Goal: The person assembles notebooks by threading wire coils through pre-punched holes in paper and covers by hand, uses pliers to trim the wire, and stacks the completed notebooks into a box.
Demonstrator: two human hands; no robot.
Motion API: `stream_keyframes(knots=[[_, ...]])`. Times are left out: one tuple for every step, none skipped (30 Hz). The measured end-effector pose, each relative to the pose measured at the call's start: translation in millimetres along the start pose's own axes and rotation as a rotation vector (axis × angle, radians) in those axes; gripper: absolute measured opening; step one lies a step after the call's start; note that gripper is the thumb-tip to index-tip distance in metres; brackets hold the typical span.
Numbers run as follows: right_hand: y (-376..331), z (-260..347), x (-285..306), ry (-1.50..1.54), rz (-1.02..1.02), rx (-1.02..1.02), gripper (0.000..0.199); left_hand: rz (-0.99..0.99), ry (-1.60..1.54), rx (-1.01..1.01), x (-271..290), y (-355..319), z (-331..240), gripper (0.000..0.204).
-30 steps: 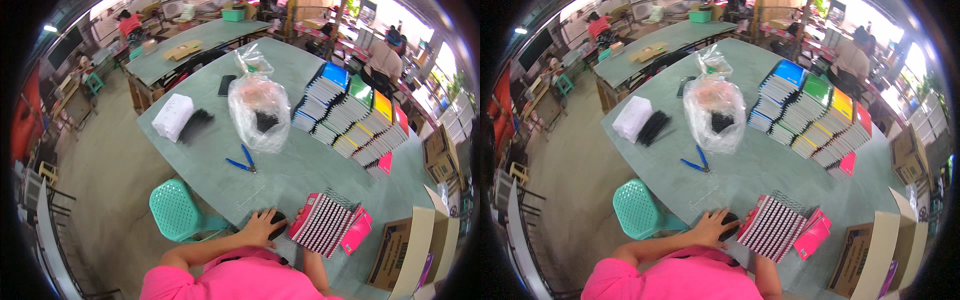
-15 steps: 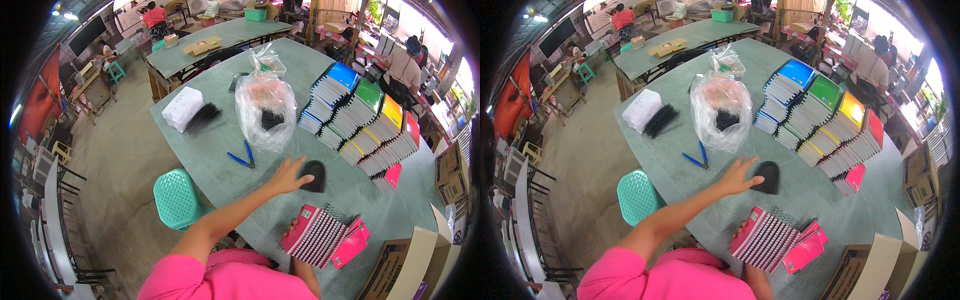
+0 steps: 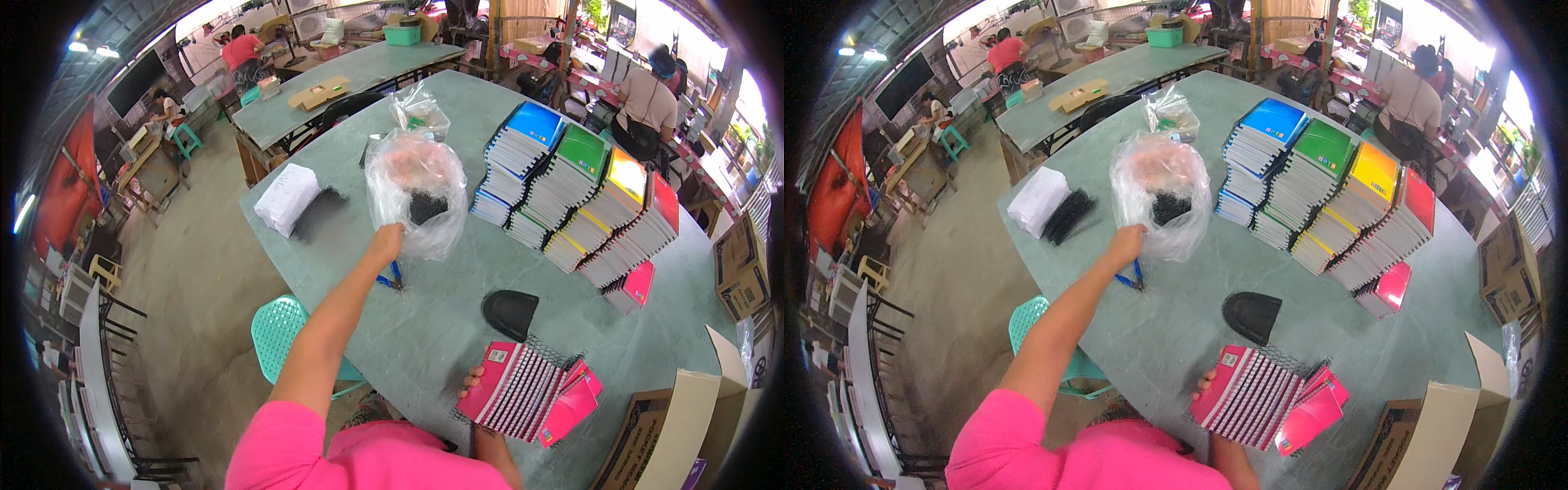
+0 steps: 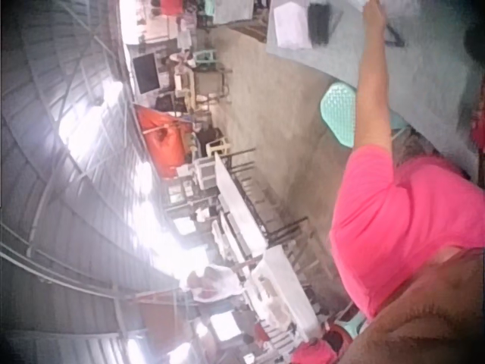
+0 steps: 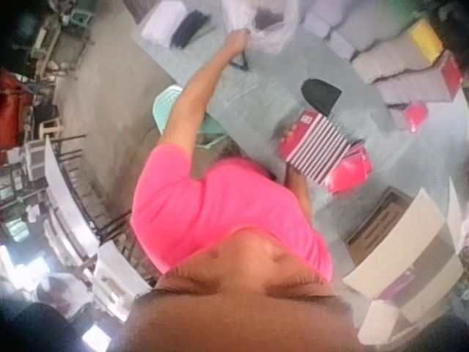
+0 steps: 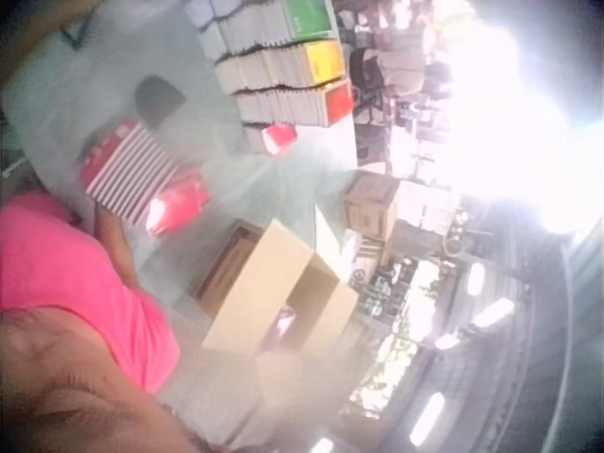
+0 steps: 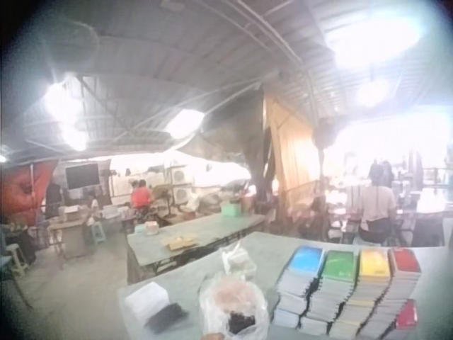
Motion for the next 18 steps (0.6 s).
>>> stream_keyframes(knots=[[0.3,-1.3,2.3,0.012,-0.001,-0.002,0.054,0.019,0.007,0.007,-10.0,-6.8,15.4,0.020],[0.2,-1.0,2.2,0.012,-0.004,0.012,0.054,0.043,0.006,0.007,-15.1,-9.4,18.4,0.021],[-0.2,-1.8,0.9,0.012,-0.008,0.024,0.054,0.138,0.035,-0.003,-21.4,-9.9,22.6,0.019],[0.0,-1.0,1.0,0.011,-0.008,0.039,0.054,0.232,0.062,-0.018,-22.0,-7.8,18.8,0.017],[0.1,1.9,4.7,0.039,0.008,0.023,0.054,0.324,0.092,-0.031,-22.0,-3.7,15.4,0.016],[-0.4,3.7,5.3,0.039,0.004,0.028,0.054,0.323,0.093,-0.037,-18.2,5.6,12.1,0.014],[-0.5,1.3,3.5,0.046,-0.002,0.023,0.053,0.320,0.100,-0.032,-7.8,14.0,11.1,0.013],[-0.1,-0.5,1.7,0.033,-0.019,0.029,0.054,0.319,0.103,-0.027,2.3,22.1,8.0,0.012],[0.4,-2.8,-1.5,0.014,-0.046,0.045,0.054,0.074,0.018,-0.052,20.9,35.5,1.3,0.012],[1.0,-3.1,-1.2,-0.002,-0.061,0.057,0.054,-0.170,-0.070,-0.076,40.9,46.9,-10.9,0.013],[0.4,-2.7,-0.1,-0.022,-0.081,0.077,0.054,-0.408,-0.165,-0.099,57.6,49.2,-21.0,0.015],[1.3,-1.9,-1.6,-0.019,-0.082,0.094,0.054,-0.197,-0.154,-0.058,58.9,51.5,-33.3,0.016],[-0.3,2.5,3.7,-0.017,-0.096,0.123,0.053,0.014,-0.143,-0.023,65.0,51.6,-46.6,0.019],[-1.6,4.2,13.2,-0.006,-0.113,0.139,0.054,0.221,-0.116,0.019,68.4,48.0,-45.6,0.021],[-3.8,6.5,21.0,0.005,-0.130,0.157,0.056,0.465,0.001,-0.073,59.4,34.5,-41.3,0.026],[-2.5,4.5,19.2,-0.040,-0.132,0.166,0.055,0.707,0.124,-0.166,50.4,9.4,-33.0,0.032],[-0.1,2.9,14.3,-0.087,-0.127,0.178,0.054,0.759,0.214,-0.223,47.6,-14.5,-26.3,0.034],[2.6,2.0,11.0,-0.136,-0.123,0.189,0.055,0.807,0.305,-0.280,45.5,-41.7,-18.9,0.037]])
Point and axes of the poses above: each hand's wrist, its own y-axis towards the middle knuckle, its own x-axis out of the back of the hand, z = x × y, the point moved 4 cm from there along y, towards the middle knuckle, and after that the axes turned 4 degrees about -z, right-handed, at the moved point
